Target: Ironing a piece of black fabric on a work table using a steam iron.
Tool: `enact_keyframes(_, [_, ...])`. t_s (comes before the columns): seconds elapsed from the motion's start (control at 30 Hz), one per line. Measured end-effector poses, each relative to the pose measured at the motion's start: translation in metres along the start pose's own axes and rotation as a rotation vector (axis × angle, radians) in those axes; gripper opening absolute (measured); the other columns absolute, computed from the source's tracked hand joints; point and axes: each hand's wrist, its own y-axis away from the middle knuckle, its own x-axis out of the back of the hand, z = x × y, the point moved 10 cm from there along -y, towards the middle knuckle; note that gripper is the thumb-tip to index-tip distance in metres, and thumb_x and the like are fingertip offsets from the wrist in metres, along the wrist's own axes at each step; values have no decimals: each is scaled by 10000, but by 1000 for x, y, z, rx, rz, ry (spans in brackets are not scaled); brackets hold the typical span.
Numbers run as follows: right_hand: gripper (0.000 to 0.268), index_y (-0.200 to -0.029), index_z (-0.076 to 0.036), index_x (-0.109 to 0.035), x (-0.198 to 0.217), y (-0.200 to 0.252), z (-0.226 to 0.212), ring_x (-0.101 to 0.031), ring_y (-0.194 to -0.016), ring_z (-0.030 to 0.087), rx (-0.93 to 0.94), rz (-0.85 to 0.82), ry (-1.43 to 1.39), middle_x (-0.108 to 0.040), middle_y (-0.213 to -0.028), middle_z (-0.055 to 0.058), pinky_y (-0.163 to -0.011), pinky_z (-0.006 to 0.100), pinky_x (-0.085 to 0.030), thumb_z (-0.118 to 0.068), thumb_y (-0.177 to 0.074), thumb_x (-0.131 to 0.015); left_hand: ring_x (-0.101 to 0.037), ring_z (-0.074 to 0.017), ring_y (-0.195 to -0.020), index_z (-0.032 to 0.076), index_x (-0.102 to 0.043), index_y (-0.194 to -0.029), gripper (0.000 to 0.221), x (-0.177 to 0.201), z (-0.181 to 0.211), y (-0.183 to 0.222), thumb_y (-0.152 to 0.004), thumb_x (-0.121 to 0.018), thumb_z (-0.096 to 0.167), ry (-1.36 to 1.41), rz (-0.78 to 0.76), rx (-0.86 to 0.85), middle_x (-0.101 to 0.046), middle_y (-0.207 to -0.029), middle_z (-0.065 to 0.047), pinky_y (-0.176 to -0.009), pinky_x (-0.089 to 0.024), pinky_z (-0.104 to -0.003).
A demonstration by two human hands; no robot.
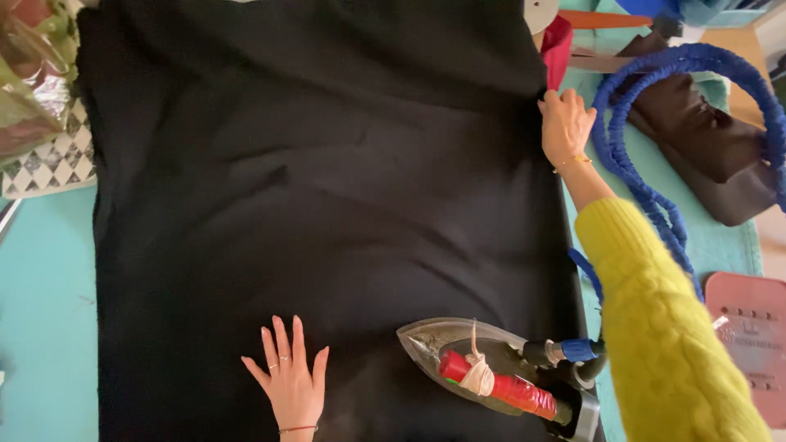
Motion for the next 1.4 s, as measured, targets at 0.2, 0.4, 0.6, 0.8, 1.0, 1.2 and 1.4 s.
enact_keyframes(0.2, [361,-1255,-64,-582,139,37,-108,-509,-1042,416,147,182,-362,-594,-1238,196,-851,549,-351,-90,-899,-635,-307,-395,-1568,187,-445,-1575,684,9,0,-21,-980,-522,515,18,57,-5,-345,-1695,-135,-1158,-244,-776])
enact_keyframes(0.4, [376,-1166,-290,-644,147,92,-239,-660,-848,339,845,-439,-114,-620,-996,83,-677,490,-538,-505,-860,-683,-409,-326,-1505,158,-538,-1507,594,9,21,-94,-1009,-552,481,84,70,-114,-461,-1608,-111,-1159,-324,-693])
enact_keyframes(0.6, [457,-1528,-328,-593,84,28,-94,-586,-1021,225,670,86,156,-627,-1321,-4,-970,379,-473,-469,-1103,-497,-421,-293,-1491,192,-522,-1519,582,0,13,-101,-1015,-539,483,90,63,-109,-444,-1614,-58,-1182,-312,-665])
enact_keyframes(0.8, [712,-1607,-261,-393,88,70,-81,-508,-1279,401,415,-380,-85,-450,-1463,160,-1034,578,-445,-557,-978,-546,-300,-339,-1533,217,-393,-1596,649,-18,-1,-93,-1032,-478,527,188,42,-92,-302,-1692,-117,-1175,-193,-693])
enact_keyframes(1.0, [585,-1510,-174,-480,284,224,-143,-572,-1316,221,471,-1050,-668,-570,-1446,45,-1083,402,-424,-419,-982,-534,-202,-422,-1585,155,-428,-1579,750,9,21,0,-955,-530,558,71,-6,36,-283,-1699,-188,-1158,-200,-768])
enact_keyframes(1.2, [803,-1590,-128,-326,327,329,-192,-681,-1138,303,450,-681,-586,-673,-1341,120,-983,400,-474,-461,-940,-661,-331,-402,-1464,152,-408,-1548,949,32,109,99,-825,-521,756,25,-72,-279,-324,-1656,-151,-1075,-293,-701])
enact_keyframes(1.4, [594,-1227,-101,-665,329,320,-220,-732,-770,305,296,-240,-325,-782,-1015,43,-636,423,-534,-595,-896,-674,-329,-381,-1478,187,-511,-1489,814,32,160,124,-773,-796,448,348,-245,-734,-497,-1486,-129,-1196,-249,-592])
